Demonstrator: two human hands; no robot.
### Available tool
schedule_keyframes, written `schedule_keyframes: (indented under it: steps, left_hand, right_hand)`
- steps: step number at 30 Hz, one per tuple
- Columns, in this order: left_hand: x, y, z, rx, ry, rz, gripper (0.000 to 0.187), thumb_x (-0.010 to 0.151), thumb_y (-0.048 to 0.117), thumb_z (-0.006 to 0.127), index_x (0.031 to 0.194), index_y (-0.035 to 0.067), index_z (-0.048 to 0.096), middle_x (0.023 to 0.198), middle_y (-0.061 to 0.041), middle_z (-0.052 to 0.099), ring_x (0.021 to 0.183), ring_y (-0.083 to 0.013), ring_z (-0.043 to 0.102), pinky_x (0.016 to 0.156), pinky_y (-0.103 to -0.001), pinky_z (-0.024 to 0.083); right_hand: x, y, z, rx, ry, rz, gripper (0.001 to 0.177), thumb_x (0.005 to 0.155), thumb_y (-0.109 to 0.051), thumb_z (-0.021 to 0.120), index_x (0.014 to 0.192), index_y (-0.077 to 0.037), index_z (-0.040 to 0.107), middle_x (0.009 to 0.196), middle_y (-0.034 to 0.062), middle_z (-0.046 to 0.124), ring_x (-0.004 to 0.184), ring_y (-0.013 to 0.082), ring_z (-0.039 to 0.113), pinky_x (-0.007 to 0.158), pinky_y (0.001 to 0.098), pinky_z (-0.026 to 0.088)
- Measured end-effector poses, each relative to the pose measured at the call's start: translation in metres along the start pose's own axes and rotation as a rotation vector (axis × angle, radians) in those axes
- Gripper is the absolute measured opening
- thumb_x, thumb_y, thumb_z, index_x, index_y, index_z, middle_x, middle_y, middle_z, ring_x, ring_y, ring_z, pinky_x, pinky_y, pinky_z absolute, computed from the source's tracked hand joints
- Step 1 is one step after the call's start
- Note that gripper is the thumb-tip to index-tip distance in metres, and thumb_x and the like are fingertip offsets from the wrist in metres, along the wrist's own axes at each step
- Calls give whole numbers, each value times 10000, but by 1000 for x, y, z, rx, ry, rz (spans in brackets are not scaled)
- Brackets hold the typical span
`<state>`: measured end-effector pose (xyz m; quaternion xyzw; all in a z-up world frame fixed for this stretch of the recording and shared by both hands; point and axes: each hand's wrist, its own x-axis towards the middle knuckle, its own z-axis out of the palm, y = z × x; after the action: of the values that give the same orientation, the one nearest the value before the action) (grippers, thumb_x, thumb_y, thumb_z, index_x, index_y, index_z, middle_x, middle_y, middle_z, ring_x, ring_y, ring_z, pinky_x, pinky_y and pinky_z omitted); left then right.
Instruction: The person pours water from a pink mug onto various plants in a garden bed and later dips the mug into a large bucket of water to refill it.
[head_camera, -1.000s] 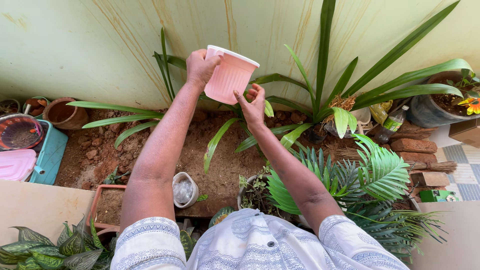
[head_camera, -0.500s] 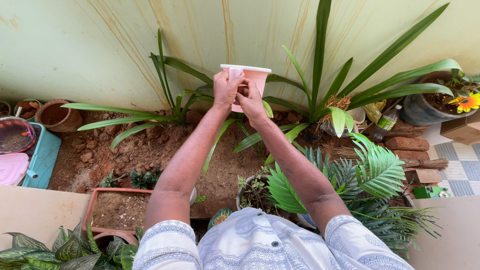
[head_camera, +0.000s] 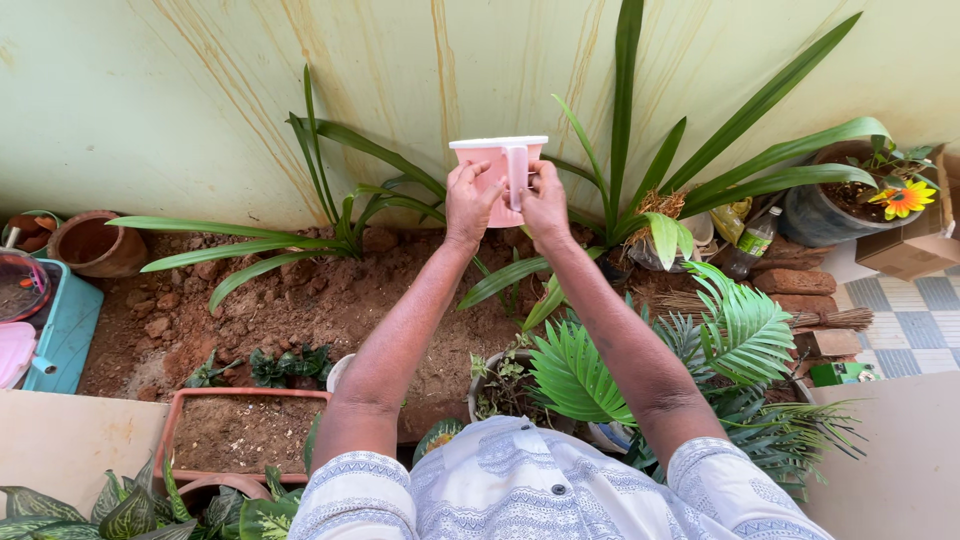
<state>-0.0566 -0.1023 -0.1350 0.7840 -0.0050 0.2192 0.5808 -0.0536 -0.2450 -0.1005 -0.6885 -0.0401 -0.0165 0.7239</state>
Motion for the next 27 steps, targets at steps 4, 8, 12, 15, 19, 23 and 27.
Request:
schedule_keyframes:
  steps: [4, 8, 12, 15, 19, 23, 27]
  left_hand:
    - [-8, -14, 9, -128, 51, -153, 812, 749, 309, 876, 1409, 13, 508, 1422, -181, 483, 1348, -285, 511, 1157, -402, 428]
    - [-10, -33, 26, -397, 22, -335, 1053, 683, 322, 956, 1481, -10, 354, 1452, -197, 457, 1341, -279, 488, 1133, -418, 416]
    - [-13, -29, 41, -656, -67, -421, 1214, 608, 338, 980, 1489, 4, 214, 1394, -224, 532, 1270, -285, 573, 1100, -428, 445]
    - [-15, -18, 49, -798, -142, -319, 1095, 619, 323, 980, 1471, -50, 402, 1345, -213, 592, 1258, -282, 570, 1113, -425, 422]
    - [-12, -12, 57, -838, -159, -408, 1081, 589, 277, 988, 1446, -8, 394, 1306, -192, 602, 1262, -283, 575, 1118, -442, 436]
    - [-12, -16, 74, -870, -122, -393, 1052, 584, 258, 998, 1424, -23, 428, 1299, -194, 605, 1256, -296, 580, 1128, -451, 439]
    - [-15, -18, 99, -896, -27, -420, 1056, 578, 213, 994, 1419, 22, 385, 1328, -168, 578, 1280, -269, 554, 1126, -432, 407]
  right_hand:
    - [8, -12, -28, -42, 19, 20, 376, 940, 121, 501, 1293, -11, 492, 1052, 111, 699, 842, 143, 715, 804, 285, 631]
    - [14, -24, -57, -73, -26, -17, 344, 968, 111, 479, 1292, -1, 509, 1053, 117, 698, 852, 152, 714, 823, 284, 639]
    - [18, -40, -80, -85, -74, -53, 308, 999, 88, 480, 1293, 2, 519, 1060, 125, 707, 861, 153, 718, 828, 288, 633]
    - [20, -54, -91, -115, -109, -60, 277, 1014, 73, 515, 1284, 13, 538, 1061, 140, 710, 882, 149, 718, 842, 289, 637]
    - [23, -72, -100, -174, -130, -43, 257, 1018, 59, 497, 1264, 7, 548, 1078, 134, 723, 932, 140, 728, 849, 280, 645]
    - [28, -87, -105, -265, -124, -3, 228, 1036, 33, 481, 1250, -6, 552, 1068, 131, 731, 926, 148, 729, 816, 276, 626]
    - [32, -97, -107, -414, -97, -27, 245, 1026, 14, 474, 1250, -23, 567, 1068, 108, 740, 954, 125, 718, 781, 273, 597]
